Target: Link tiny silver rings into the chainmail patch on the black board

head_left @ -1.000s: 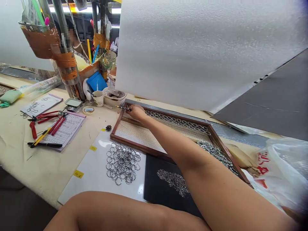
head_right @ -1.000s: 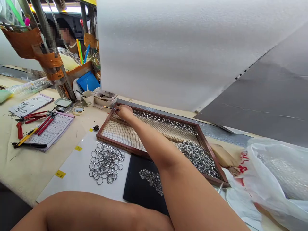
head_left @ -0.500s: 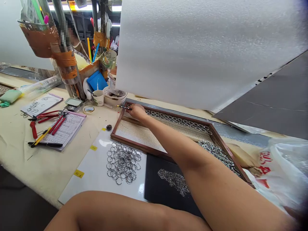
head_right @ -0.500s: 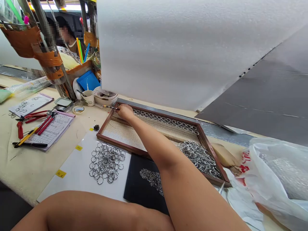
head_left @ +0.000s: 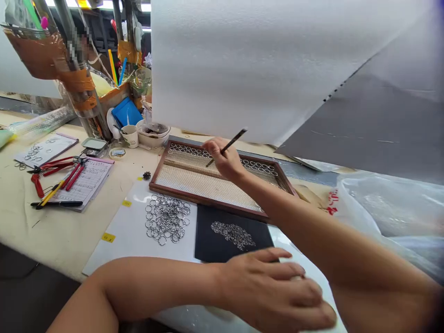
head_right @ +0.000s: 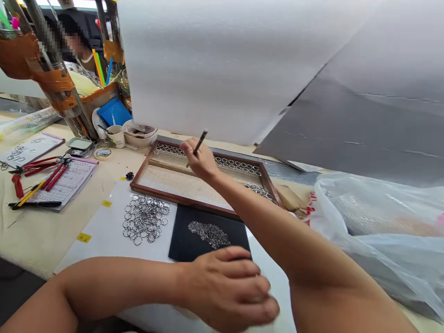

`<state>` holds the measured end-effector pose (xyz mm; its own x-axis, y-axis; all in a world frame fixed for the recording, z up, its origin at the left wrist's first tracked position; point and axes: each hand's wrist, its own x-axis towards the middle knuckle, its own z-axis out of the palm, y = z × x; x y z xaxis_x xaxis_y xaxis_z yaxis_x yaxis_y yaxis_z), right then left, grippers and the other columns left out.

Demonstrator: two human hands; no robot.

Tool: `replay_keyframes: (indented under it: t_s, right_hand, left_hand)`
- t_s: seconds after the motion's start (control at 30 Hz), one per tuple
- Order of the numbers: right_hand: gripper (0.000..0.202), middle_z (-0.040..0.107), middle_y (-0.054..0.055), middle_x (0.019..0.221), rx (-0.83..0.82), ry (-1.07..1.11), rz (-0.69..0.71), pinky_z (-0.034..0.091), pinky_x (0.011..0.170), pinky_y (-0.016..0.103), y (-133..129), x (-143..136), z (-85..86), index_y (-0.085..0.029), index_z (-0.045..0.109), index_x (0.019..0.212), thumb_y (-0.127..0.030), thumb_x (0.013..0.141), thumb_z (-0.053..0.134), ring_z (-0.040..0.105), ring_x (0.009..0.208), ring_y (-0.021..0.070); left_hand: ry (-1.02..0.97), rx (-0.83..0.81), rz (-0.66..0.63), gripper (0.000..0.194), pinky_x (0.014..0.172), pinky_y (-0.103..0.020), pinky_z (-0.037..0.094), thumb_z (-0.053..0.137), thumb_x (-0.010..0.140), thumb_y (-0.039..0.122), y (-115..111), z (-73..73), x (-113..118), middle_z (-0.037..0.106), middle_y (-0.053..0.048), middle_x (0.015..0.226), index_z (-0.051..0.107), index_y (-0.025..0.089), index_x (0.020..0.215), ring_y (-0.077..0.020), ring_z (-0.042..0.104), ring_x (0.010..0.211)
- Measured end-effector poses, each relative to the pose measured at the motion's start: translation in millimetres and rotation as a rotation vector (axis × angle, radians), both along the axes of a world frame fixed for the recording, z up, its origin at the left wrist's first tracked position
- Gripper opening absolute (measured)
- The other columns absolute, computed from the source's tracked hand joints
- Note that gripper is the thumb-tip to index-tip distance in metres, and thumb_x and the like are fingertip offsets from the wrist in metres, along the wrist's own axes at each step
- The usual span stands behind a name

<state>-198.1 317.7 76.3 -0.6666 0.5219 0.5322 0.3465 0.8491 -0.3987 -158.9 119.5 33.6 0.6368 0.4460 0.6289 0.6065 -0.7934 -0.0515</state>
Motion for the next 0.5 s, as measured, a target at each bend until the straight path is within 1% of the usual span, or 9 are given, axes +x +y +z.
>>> replay_keyframes:
  t_s: [0.07, 0.13, 0.2, 0.23, 0.27, 0.33, 0.4, 0.43, 0.5]
  right_hand:
    - [0.069, 0.063, 0.008, 0.077, -0.057, 0.121, -0.028, 0.045, 0.064, 0.032, -6, 37, 5.5, -0.019, 0.063, 0.085, -0.065, 0.090, 0.011, 0.059, 0.072, 0.0194]
    - [0.073, 0.053, 0.002, 0.055, -0.218, 0.206, -0.121, 0.039, 0.050, 0.028, -13, 76, 8.7, -0.019, 0.064, 0.079, -0.071, 0.086, 0.013, 0.051, 0.049, 0.0143]
    - [0.071, 0.042, -0.002, 0.043, -0.334, 0.257, -0.257, 0.031, 0.042, 0.027, -23, 114, 10.2, -0.019, 0.064, 0.070, -0.071, 0.087, 0.019, 0.041, 0.038, 0.0118]
    - [0.066, 0.041, -0.002, 0.042, -0.374, 0.276, -0.304, 0.030, 0.041, 0.027, -31, 132, 10.5, -0.019, 0.065, 0.069, -0.069, 0.087, 0.025, 0.040, 0.038, 0.0119]
    - [0.063, 0.043, -0.002, 0.042, -0.378, 0.297, -0.335, 0.030, 0.040, 0.027, -39, 147, 10.5, -0.020, 0.064, 0.069, -0.067, 0.088, 0.027, 0.040, 0.038, 0.0122]
    - [0.047, 0.054, 0.001, 0.053, -0.350, 0.300, -0.365, 0.038, 0.045, 0.029, -60, 171, 9.4, -0.021, 0.064, 0.072, -0.060, 0.086, 0.043, 0.050, 0.048, 0.0144]
    - [0.026, 0.063, 0.003, 0.070, -0.155, 0.240, -0.343, 0.048, 0.061, 0.032, -84, 186, 6.9, -0.023, 0.065, 0.073, -0.046, 0.082, 0.059, 0.060, 0.066, 0.0178]
    - [0.019, 0.066, 0.004, 0.077, -0.083, 0.219, -0.327, 0.051, 0.069, 0.034, -95, 191, 5.3, -0.023, 0.066, 0.075, -0.040, 0.082, 0.062, 0.063, 0.074, 0.0191]
    - [0.013, 0.069, 0.004, 0.083, -0.050, 0.187, -0.285, 0.053, 0.073, 0.034, -116, 195, 2.4, -0.022, 0.067, 0.082, -0.032, 0.085, 0.059, 0.066, 0.079, 0.0189]
  left_hand:
    - [0.061, -0.043, 0.185, 0.028, 0.099, -0.039, 0.036, 0.038, 0.088, 0.017, -1, 4.1, -4, 0.062, -0.008, 0.103, 0.064, 0.015, 0.098, -0.0221, 0.053, 0.104]
    - [0.127, -0.073, 0.327, 0.021, 0.087, -0.037, 0.040, 0.041, 0.086, 0.014, 1, 5.7, -6, 0.060, -0.012, 0.095, 0.062, 0.011, 0.089, -0.0243, 0.054, 0.098]
    - [0.202, -0.107, 0.428, 0.018, 0.077, -0.035, 0.041, 0.043, 0.084, 0.011, 4, 7.1, -5, 0.058, -0.013, 0.089, 0.060, 0.009, 0.083, -0.0259, 0.054, 0.095]
    - [0.241, -0.124, 0.449, 0.016, 0.074, -0.034, 0.040, 0.043, 0.083, 0.011, 5, 8.3, -4, 0.058, -0.013, 0.086, 0.059, 0.009, 0.081, -0.0258, 0.054, 0.093]
    - [0.276, -0.137, 0.457, 0.015, 0.072, -0.034, 0.040, 0.044, 0.083, 0.011, 6, 9.8, -3, 0.057, -0.012, 0.084, 0.059, 0.009, 0.079, -0.0253, 0.053, 0.091]
    - [0.327, -0.150, 0.455, 0.012, 0.071, -0.034, 0.040, 0.046, 0.082, 0.010, 6, 13.2, -2, 0.056, -0.011, 0.083, 0.058, 0.009, 0.079, -0.0238, 0.053, 0.088]
    - [0.362, -0.158, 0.446, 0.010, 0.072, -0.034, 0.041, 0.049, 0.081, 0.009, 4, 15.6, 0, 0.055, -0.010, 0.082, 0.058, 0.009, 0.079, -0.0230, 0.052, 0.088]
    - [0.375, -0.158, 0.445, 0.010, 0.072, -0.034, 0.042, 0.049, 0.081, 0.008, 3, 15.9, 1, 0.055, -0.010, 0.082, 0.059, 0.009, 0.080, -0.0230, 0.053, 0.089]
    - [0.396, -0.162, 0.442, 0.012, 0.074, -0.034, 0.045, 0.050, 0.081, 0.006, 2, 14.0, 3, 0.057, -0.010, 0.083, 0.061, 0.009, 0.082, -0.0233, 0.054, 0.092]
